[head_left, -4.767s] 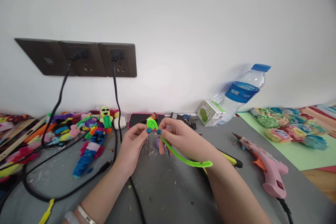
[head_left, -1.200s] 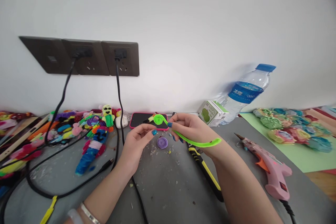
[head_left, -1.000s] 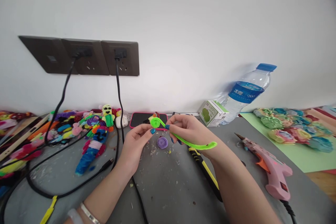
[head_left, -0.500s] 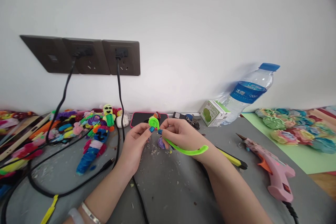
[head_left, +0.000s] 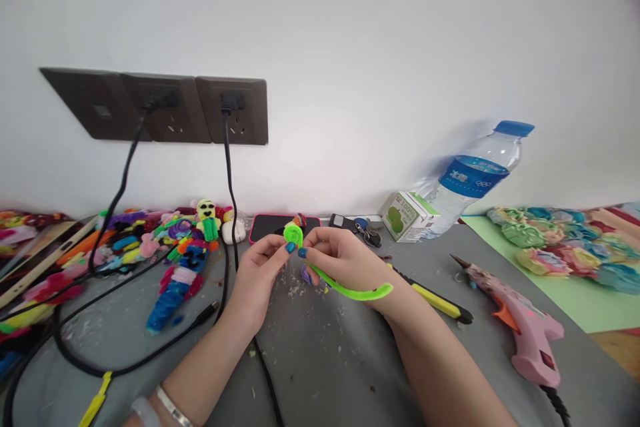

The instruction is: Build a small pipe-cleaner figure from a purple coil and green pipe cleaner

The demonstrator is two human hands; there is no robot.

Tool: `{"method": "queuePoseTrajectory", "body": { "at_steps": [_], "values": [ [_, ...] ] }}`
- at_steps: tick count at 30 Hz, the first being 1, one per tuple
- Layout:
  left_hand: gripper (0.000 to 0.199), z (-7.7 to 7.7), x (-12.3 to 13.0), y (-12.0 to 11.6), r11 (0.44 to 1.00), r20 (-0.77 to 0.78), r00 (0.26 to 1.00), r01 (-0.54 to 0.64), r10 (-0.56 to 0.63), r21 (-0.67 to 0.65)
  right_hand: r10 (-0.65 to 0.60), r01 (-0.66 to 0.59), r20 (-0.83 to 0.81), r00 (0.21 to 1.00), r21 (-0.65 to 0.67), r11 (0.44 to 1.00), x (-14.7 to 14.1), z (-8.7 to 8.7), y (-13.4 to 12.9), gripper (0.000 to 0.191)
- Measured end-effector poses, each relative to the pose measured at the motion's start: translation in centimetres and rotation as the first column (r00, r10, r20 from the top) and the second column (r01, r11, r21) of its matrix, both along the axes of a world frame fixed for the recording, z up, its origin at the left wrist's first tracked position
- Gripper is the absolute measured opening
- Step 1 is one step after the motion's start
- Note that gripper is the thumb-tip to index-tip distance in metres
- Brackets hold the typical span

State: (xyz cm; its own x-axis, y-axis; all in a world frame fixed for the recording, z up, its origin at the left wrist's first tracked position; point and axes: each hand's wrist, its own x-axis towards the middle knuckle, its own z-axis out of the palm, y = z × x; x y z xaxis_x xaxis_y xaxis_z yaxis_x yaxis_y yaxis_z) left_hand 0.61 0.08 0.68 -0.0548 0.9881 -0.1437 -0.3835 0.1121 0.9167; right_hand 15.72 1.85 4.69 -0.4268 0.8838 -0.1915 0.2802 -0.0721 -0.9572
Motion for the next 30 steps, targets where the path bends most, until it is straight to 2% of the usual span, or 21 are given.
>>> {"method": "queuePoseTrajectory", "body": {
  "at_steps": [30],
  "values": [
    [0.026,-0.3,-0.1,0.0,1.0,0.0,1.0,-0.007,0.007,0.004,-0.038,0.038,0.0,0.999,-0.021,0.999,0.8,1.4,-0.1,0.006]
  ]
}}
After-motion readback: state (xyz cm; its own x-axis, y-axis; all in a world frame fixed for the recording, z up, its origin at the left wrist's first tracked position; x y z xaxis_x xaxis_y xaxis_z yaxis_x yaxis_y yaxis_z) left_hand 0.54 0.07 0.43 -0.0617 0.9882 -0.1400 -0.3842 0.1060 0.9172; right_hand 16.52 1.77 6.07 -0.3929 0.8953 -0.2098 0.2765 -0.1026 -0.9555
